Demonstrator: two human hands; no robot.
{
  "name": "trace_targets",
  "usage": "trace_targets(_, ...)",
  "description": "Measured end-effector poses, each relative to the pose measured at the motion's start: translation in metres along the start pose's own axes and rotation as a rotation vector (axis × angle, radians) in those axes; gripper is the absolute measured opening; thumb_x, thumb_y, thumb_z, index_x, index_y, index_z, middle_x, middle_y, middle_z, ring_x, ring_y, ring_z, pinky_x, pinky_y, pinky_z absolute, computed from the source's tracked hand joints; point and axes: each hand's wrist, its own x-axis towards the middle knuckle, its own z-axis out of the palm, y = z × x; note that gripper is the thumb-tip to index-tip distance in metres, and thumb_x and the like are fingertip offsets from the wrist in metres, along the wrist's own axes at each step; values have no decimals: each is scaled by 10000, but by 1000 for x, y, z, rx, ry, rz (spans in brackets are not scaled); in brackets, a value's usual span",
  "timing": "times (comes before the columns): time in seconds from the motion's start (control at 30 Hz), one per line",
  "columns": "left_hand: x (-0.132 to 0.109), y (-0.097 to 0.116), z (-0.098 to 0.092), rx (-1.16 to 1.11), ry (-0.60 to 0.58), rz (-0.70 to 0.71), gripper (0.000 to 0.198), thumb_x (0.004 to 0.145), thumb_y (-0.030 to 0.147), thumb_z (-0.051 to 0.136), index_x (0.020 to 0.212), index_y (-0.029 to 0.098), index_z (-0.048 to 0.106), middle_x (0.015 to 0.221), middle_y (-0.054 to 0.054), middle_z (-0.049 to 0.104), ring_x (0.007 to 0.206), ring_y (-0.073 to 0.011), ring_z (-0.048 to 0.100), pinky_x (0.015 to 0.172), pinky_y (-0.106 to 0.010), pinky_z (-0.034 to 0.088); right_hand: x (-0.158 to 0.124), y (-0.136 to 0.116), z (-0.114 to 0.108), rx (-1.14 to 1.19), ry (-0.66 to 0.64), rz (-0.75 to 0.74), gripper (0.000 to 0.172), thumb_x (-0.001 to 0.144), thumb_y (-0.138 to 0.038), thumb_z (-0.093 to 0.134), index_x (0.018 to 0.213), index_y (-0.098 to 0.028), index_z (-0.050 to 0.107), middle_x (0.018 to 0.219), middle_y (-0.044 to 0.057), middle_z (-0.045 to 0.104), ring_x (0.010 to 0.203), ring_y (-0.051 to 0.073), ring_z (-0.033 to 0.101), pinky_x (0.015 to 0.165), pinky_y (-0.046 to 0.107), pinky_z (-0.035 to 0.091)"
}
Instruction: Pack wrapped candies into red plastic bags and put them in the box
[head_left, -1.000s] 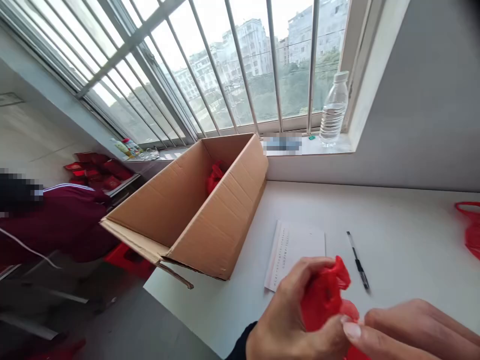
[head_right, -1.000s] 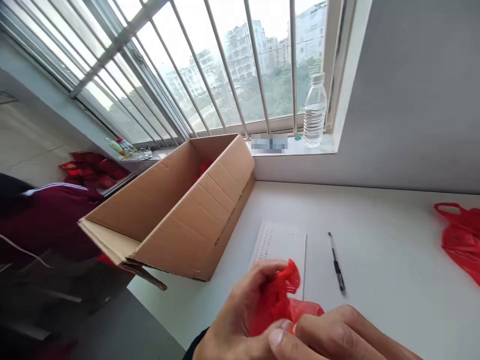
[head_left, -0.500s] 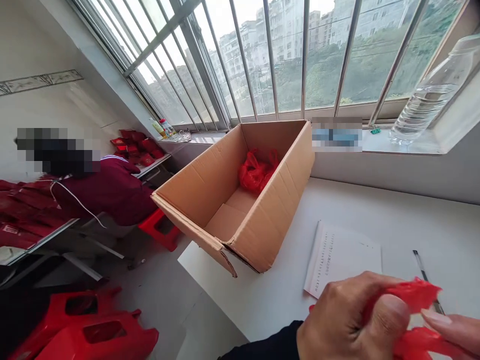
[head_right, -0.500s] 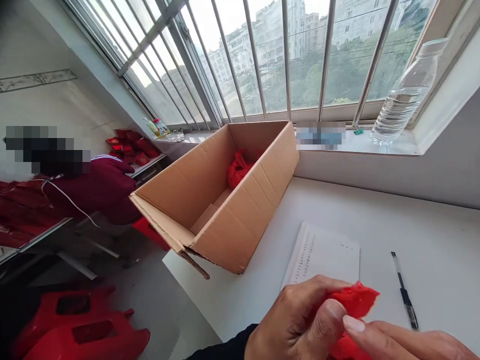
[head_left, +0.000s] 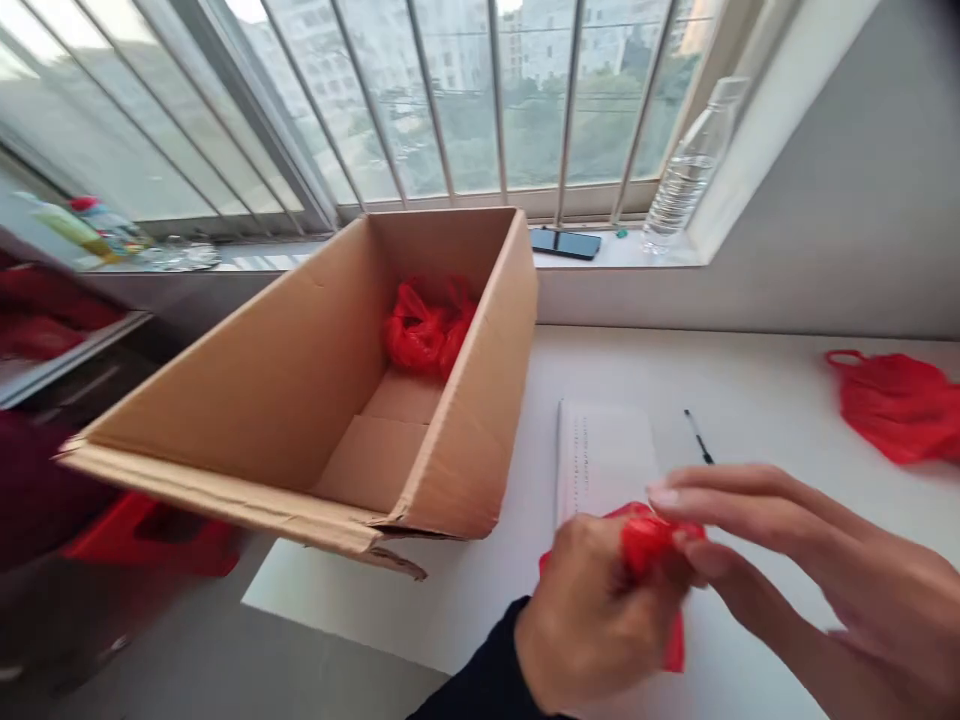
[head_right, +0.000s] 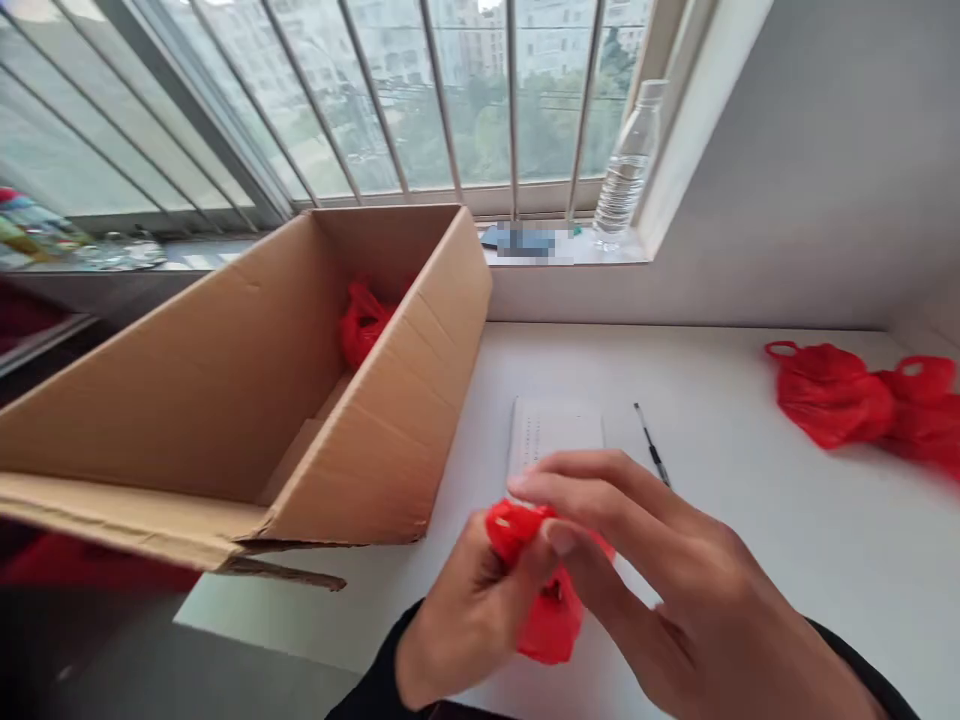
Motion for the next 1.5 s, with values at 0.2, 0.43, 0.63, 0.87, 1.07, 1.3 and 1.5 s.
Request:
trace_targets(0.2, 18, -3, -17, -287, -116, -81, 419, 1003, 577, 530, 850, 192, 592, 715, 25, 506, 652, -111, 474, 650, -216, 463, 12, 13, -1, 285, -272, 243, 299, 1067, -244, 480, 1322, -373, 568, 1203, -10, 649, 1028, 98, 668, 867, 177, 565)
trace_targets(0.43, 21, -10, -17, -331, -46, -163, 403, 1046, 527, 472, 1025, 181, 679, 567, 40, 487, 596, -120, 474, 666, -216, 453, -4, 18, -10, 365, -107, 378, 105, 1025, -269, 598, 1068, -335, 666, 980, -41, 661, 877, 101, 629, 803, 208, 507)
trace_targets(0.63, 21, -7, -23, -189, -147, -71, 316, 1035, 428, 549, 922, 160, 673, 807, -20, 603, 751, -133, 557, 732, -236, 465, -9, 25, -14, 459, -247, 330, 117, 1020, -319, 600, 1105, -304, 678, 1009, -18, 706, 910, 133, 652, 832, 241, 520)
trace_targets(0.87, 11, -7, -18, 154, -45, 107, 142, 884, 57, 619, 867, 196, 639, 878, 9, 603, 779, -123, 561, 669, -202, 467, -5, 52, 14, 587, -377, 379, 367, 1089, -425, 402, 1307, -242, 633, 1158, 55, 717, 1030, 194, 663, 917, 334, 526)
trace_targets(1.07, 14, -42, -12, 497, 257, 516, 371, 891, -58, 569, 1050, 261, 670, 1026, 12, 639, 895, -108, 619, 762, -195, 486, -13, 57, 26, 719, -466, 537, 391, 1060, -440, 457, 1369, -229, 571, 937, 33, 703, 824, 174, 640, 737, 317, 539)
trace_targets(1.3, 14, -60, -22, 716, 236, 577, 575, 1019, 60, 507, 1510, 359, 488, 1347, -38, 619, 1225, -175, 579, 1015, -304, 504, -10, 59, 29, 532, -282, 495, 226, 1053, -346, 474, 1040, -225, 665, 963, 16, 695, 847, 157, 615, 761, 302, 502)
trace_targets(1.5, -32, -106, -52, 837, 383, 405, 520, 1029, 107, 487, 1496, 333, 511, 1388, -64, 633, 1292, -234, 561, 1071, -411, 492, -52, 91, 18, 195, -208, 610, 268, 1039, -425, 502, 1003, -270, 718, 1003, 33, 711, 914, 203, 647, 604, 298, 463)
